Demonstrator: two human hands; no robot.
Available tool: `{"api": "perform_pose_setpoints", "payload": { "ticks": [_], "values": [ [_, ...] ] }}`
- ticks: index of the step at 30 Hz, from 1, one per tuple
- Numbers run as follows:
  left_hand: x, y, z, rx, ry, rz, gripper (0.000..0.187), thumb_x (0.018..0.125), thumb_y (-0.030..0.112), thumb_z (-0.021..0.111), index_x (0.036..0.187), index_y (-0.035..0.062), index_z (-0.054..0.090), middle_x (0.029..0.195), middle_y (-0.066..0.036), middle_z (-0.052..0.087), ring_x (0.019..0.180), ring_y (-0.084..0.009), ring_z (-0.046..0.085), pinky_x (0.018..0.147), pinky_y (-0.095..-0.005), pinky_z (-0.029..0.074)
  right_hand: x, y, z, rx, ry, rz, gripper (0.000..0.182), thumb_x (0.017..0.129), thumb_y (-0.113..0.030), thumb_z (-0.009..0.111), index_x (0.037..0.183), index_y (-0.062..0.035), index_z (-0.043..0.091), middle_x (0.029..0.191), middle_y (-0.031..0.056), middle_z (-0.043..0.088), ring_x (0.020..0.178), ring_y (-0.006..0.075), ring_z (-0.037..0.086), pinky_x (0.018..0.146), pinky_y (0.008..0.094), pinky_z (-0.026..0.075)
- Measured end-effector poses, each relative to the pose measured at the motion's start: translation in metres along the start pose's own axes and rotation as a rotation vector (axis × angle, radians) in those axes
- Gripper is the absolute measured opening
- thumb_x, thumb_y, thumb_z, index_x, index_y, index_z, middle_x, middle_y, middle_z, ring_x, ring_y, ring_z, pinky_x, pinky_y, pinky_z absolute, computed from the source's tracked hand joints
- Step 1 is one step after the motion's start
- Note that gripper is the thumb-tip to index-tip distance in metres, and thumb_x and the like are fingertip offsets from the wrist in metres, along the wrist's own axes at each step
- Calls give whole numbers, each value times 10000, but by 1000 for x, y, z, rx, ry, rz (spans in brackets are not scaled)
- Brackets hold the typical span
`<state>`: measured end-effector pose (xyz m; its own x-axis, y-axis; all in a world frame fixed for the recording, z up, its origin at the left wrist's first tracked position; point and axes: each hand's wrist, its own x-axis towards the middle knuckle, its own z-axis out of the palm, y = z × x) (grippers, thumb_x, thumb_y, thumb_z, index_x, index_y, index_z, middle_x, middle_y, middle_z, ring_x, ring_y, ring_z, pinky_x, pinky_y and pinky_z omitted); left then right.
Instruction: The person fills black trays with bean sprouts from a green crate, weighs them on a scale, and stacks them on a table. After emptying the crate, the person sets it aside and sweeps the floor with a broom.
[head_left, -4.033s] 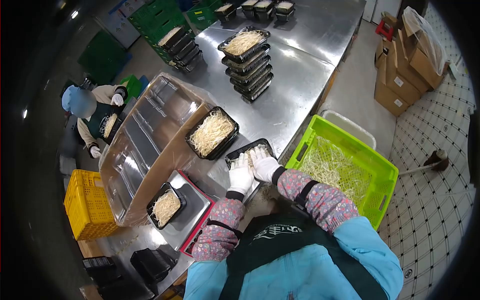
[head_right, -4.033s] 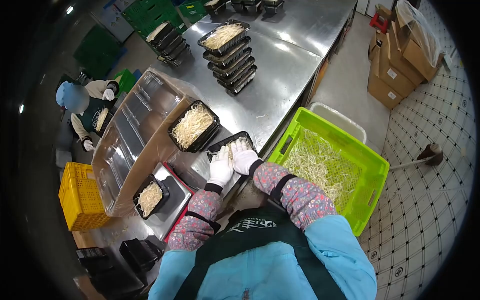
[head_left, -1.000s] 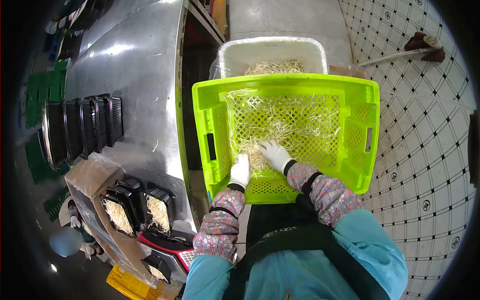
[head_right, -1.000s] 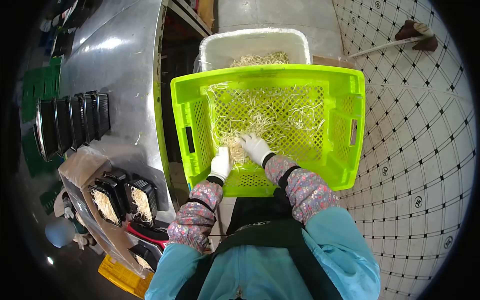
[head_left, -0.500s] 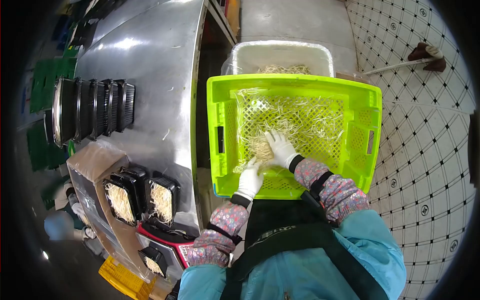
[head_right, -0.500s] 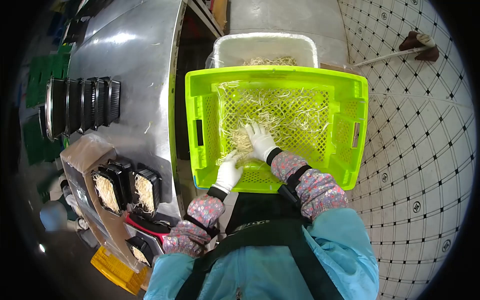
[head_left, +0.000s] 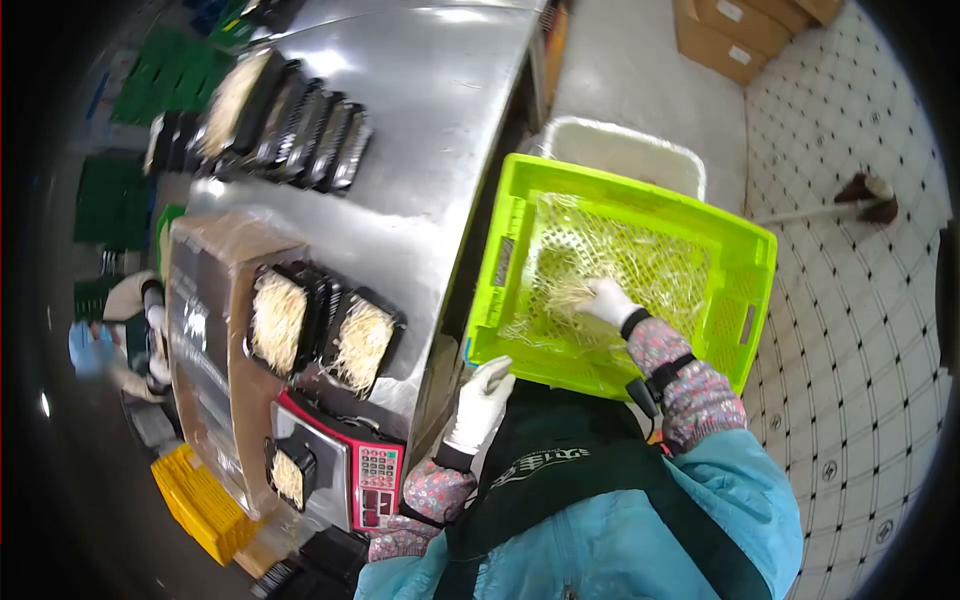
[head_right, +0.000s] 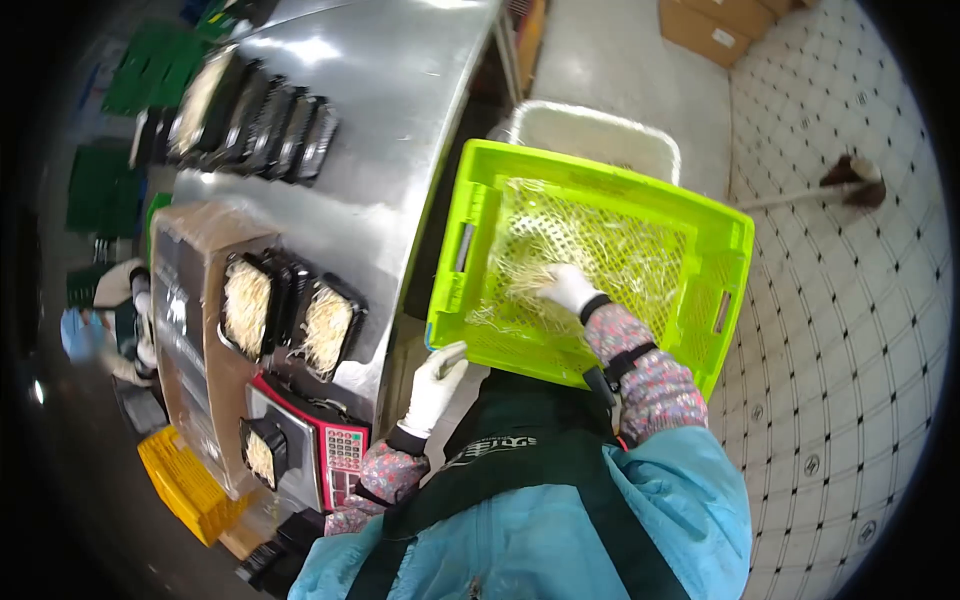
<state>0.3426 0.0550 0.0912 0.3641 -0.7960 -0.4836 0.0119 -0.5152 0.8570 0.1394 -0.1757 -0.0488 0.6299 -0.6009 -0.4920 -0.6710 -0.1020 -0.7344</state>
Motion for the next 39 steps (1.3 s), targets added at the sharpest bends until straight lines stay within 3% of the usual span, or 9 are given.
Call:
{"api": "perform_pose_setpoints", "payload": {
  "ticks": [3, 5, 6, 14, 18, 26, 30, 35, 39],
  "values": [
    [-22, 2, -16, 70, 22, 100, 325, 882, 73, 669, 1199, 10, 636, 1157, -117, 646, 997, -179, 648, 880, -287, 520, -9, 15, 2, 531, -101, -12, 327, 805, -117, 767, 1105, -11, 691, 1011, 42, 710, 869, 153, 649, 788, 315, 520],
    [-38, 4, -29, 90, 31, 136, 328, 888, 103, 667, 1203, 19, 635, 1125, -109, 651, 946, -174, 653, 845, -282, 525, 5, 70, 28, 274, -72, 75, 348, 791, -3, 731, 1129, 39, 659, 1070, 81, 704, 957, 171, 660, 888, 305, 517],
    [-44, 5, -37, 128, 37, 151, 327, 892, 116, 663, 1206, 25, 634, 1116, -103, 651, 928, -171, 652, 829, -280, 527, -11, 41, 23, 752, -49, 74, 381, 786, -11, 737, 1153, 36, 645, 1045, 91, 707, 920, 189, 667, 853, 313, 527],
    [-98, -1, -95, -33, 235, 169, 353, 919, 122, 636, 1263, 48, 605, 1129, -88, 660, 912, -134, 658, 813, -269, 531, 7, 24, 5, 6, 75, 164, 511, 703, -75, 843, 1156, 42, 637, 995, 105, 709, 847, 208, 663, 784, 339, 532],
    [-114, -30, -124, -154, 488, 242, 331, 915, 106, 641, 1240, 45, 624, 1123, -70, 672, 942, -109, 644, 838, -255, 518, -18, -128, -21, 364, -110, -43, 429, 749, -82, 807, 1138, 21, 659, 1010, 78, 716, 846, 147, 651, 786, 293, 525],
    [-153, -38, -177, -351, 828, 374, 297, 931, 53, 604, 1223, -1, 618, 1162, -97, 665, 1020, -138, 649, 886, -254, 507, -21, -356, -1, 185, -381, -478, 359, 804, -47, 739, 1138, 44, 645, 1001, 60, 702, 884, 118, 645, 800, 267, 522],
    [-236, -50, -236, 293, 1486, 561, 313, 817, 17, 711, 1125, 10, 656, 1131, -136, 648, 1088, -273, 624, 939, -348, 495, -37, -411, 21, 230, -551, -497, 412, 795, -20, 670, 1196, 50, 601, 1007, 69, 688, 856, 133, 647, 764, 266, 525],
    [-377, -174, -328, 818, 2130, -337, 416, 867, 264, 664, 1206, 28, 611, 1230, -155, 615, 1305, -398, 416, 1083, -554, 311, -18, -410, 47, 289, -512, -524, 413, 808, 6, 591, 1220, 36, 581, 1004, 60, 681, 821, 125, 636, 738, 252, 514],
    [-450, -290, -350, 644, 1663, -969, 391, 902, 373, 580, 1186, 115, 659, 1105, -155, 683, 1161, -357, 566, 1064, -596, 302, -16, -420, 62, 334, -492, -520, 377, 820, -3, 631, 1192, 44, 597, 989, 65, 685, 799, 111, 630, 716, 248, 512]
  ]
}}
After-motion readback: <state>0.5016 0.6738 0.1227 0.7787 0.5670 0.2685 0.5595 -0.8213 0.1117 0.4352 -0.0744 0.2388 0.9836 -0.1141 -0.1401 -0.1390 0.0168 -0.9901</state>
